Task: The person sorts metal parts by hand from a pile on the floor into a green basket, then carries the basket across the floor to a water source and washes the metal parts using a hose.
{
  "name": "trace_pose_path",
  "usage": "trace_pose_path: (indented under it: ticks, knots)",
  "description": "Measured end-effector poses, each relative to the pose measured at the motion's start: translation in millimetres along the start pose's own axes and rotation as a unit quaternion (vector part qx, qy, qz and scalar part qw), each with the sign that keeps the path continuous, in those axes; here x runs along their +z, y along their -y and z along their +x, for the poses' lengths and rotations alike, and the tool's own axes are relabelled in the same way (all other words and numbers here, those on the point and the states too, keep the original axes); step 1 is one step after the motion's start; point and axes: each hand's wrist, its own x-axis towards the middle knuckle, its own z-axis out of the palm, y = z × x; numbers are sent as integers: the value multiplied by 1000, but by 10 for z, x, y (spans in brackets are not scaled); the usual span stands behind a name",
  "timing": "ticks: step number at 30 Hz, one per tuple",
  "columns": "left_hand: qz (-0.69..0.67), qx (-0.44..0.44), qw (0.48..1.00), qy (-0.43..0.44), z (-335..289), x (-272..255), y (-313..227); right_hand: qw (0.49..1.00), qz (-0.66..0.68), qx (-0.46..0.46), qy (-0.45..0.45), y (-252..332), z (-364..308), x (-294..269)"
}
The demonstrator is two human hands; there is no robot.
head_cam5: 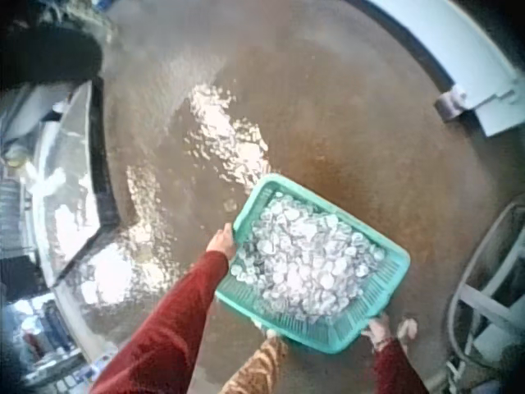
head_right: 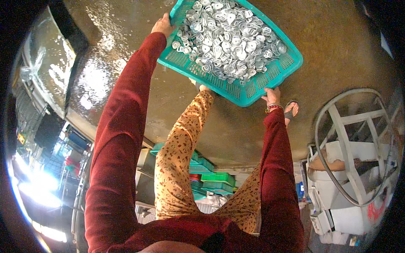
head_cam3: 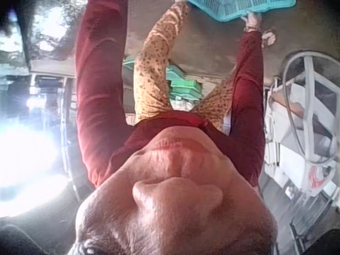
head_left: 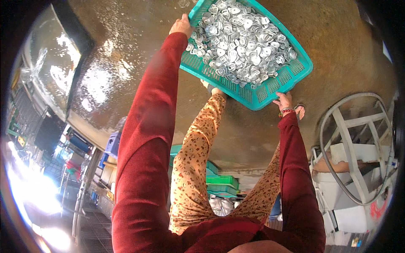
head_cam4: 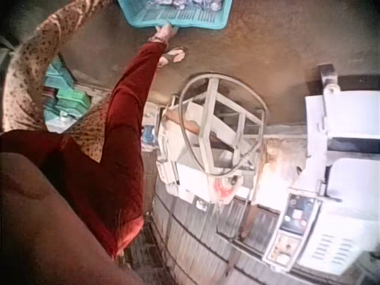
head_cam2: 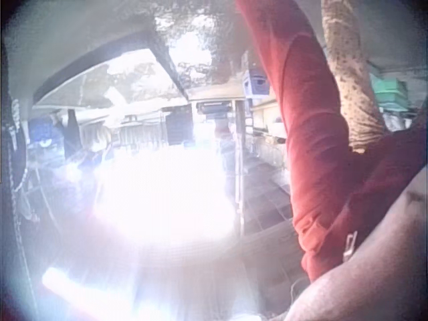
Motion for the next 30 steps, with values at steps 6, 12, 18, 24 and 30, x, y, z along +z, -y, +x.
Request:
trace_pose_path:
  ticks: [6,12,18,24,30]
  knots:
    - [-89,11,994,64,-2,167,290,995,-89,-37,-25,204,-626,-70]
    - [-183,-31,969,160,-1322,-481,1824,902,-303,-307,-16,884,-2098,55]
    - [-439,-158,882,-70,-4427,-2494,2239,794,-416,-443,-10,1754,-4431,1172]
    - [-676,-339,597,-266,-6284,-4069,1990,768,-352,-506,172,2590,-6276,2006]
    - [-693,-326,590,-256,-6460,-5251,2043,719,-342,-491,353,3533,-7544,2437]
